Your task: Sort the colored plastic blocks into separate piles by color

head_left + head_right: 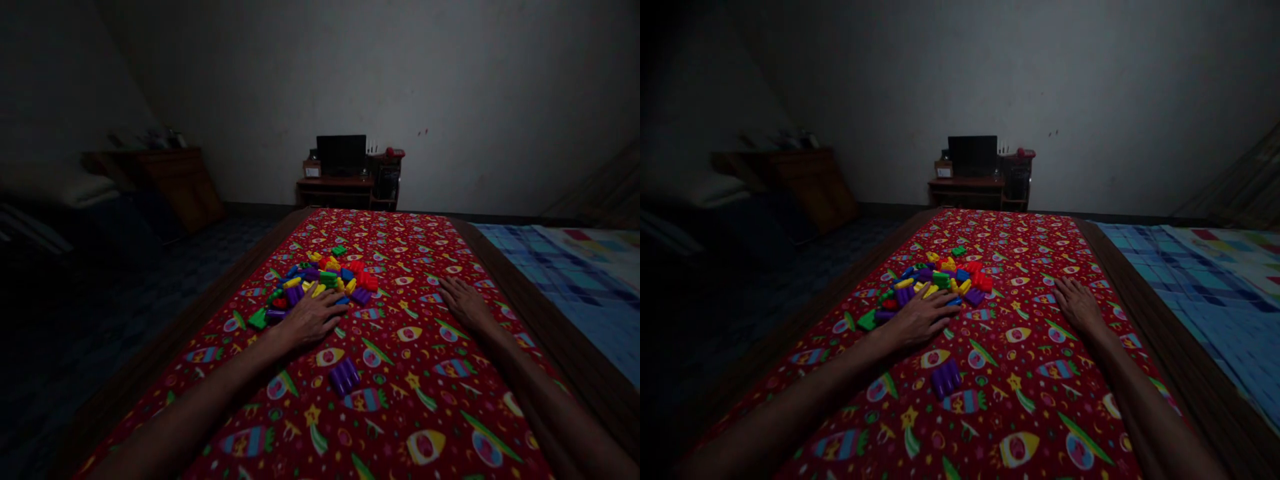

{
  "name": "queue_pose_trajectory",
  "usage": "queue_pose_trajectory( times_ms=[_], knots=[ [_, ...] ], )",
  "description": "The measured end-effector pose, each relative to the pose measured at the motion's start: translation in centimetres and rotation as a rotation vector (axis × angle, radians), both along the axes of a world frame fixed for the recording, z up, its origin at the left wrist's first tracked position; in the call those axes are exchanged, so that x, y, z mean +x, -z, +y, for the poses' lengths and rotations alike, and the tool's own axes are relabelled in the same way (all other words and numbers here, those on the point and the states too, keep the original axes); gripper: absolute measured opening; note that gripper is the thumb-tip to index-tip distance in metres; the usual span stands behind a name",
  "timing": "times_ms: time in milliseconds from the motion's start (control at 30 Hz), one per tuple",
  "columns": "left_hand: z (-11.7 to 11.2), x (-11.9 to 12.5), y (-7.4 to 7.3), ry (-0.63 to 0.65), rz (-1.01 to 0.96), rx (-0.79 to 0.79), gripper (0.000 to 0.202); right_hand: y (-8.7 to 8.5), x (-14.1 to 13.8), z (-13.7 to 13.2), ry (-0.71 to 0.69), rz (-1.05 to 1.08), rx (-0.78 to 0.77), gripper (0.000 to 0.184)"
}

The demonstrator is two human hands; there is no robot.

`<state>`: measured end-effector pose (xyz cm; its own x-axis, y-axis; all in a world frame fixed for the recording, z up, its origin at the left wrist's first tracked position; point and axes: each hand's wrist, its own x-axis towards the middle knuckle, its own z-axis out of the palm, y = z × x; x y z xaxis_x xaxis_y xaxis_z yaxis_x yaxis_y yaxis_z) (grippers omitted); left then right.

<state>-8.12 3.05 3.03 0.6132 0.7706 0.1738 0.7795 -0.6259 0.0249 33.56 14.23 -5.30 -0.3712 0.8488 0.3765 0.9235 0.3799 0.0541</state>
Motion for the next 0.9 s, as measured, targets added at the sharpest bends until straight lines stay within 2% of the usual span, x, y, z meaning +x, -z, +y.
queue_pose_trajectory(
  times_ms=[100, 167, 233, 300, 367, 433, 533, 600, 667, 733, 833, 900],
  knots=[
    [-2.5, 0.6, -1.0, 0.035, -0.031, -0.009, 0.035, 0.2, 0.4, 0.1, 0.101, -0.012, -0.018, 0.05],
    [-5.1, 2.2, -1.1, 0.151, -0.051, -0.006, 0.038, 0.1, 0.1, 0.1, 0.112, -0.018, -0.011, 0.05],
    [-7.2, 3.9, -0.6, 0.293, -0.029, -0.027, 0.043, -0.1, -0.2, 0.0, 0.115, -0.009, -0.001, 0.05],
    [-7.7, 4.7, 0.2, 0.298, -0.019, 0.005, 0.041, -0.2, -0.3, -0.2, 0.118, 0.005, 0.002, 0.051],
    [-6.2, 4.0, 1.0, 0.191, 0.002, 0.064, 0.037, -0.2, -0.3, -0.3, 0.118, 0.016, 0.004, 0.051],
    [-3.5, 2.2, 1.2, 0.051, 0.028, 0.127, 0.037, -0.2, -0.3, -0.3, 0.117, 0.023, 0.014, 0.051],
    [0.5, -0.4, 0.7, -0.014, 0.098, 0.143, 0.041, 0.0, -0.3, -0.3, 0.115, 0.02, 0.036, 0.05],
    [2.2, -0.7, 0.0, -0.049, 0.12, 0.154, 0.041, 0.1, -0.3, -0.2, 0.118, 0.013, 0.032, 0.05],
    [3.0, 0.7, -0.6, -0.061, 0.115, 0.186, 0.038, 0.0, -0.4, -0.1, 0.13, 0.008, 0.013, 0.05],
    [3.5, 3.4, -0.8, 0.002, 0.096, 0.22, 0.039, -0.1, -0.5, -0.1, 0.143, 0.007, 0.003, 0.05],
    [5.0, 7.8, -0.2, 0.2, 0.103, 0.212, 0.042, -0.2, -0.5, -0.1, 0.138, 0.01, 0.019, 0.05],
    [6.7, 9.6, 0.5, 0.198, 0.121, 0.197, 0.04, -0.1, -0.5, -0.1, 0.116, 0.005, 0.029, 0.049]
  ],
)
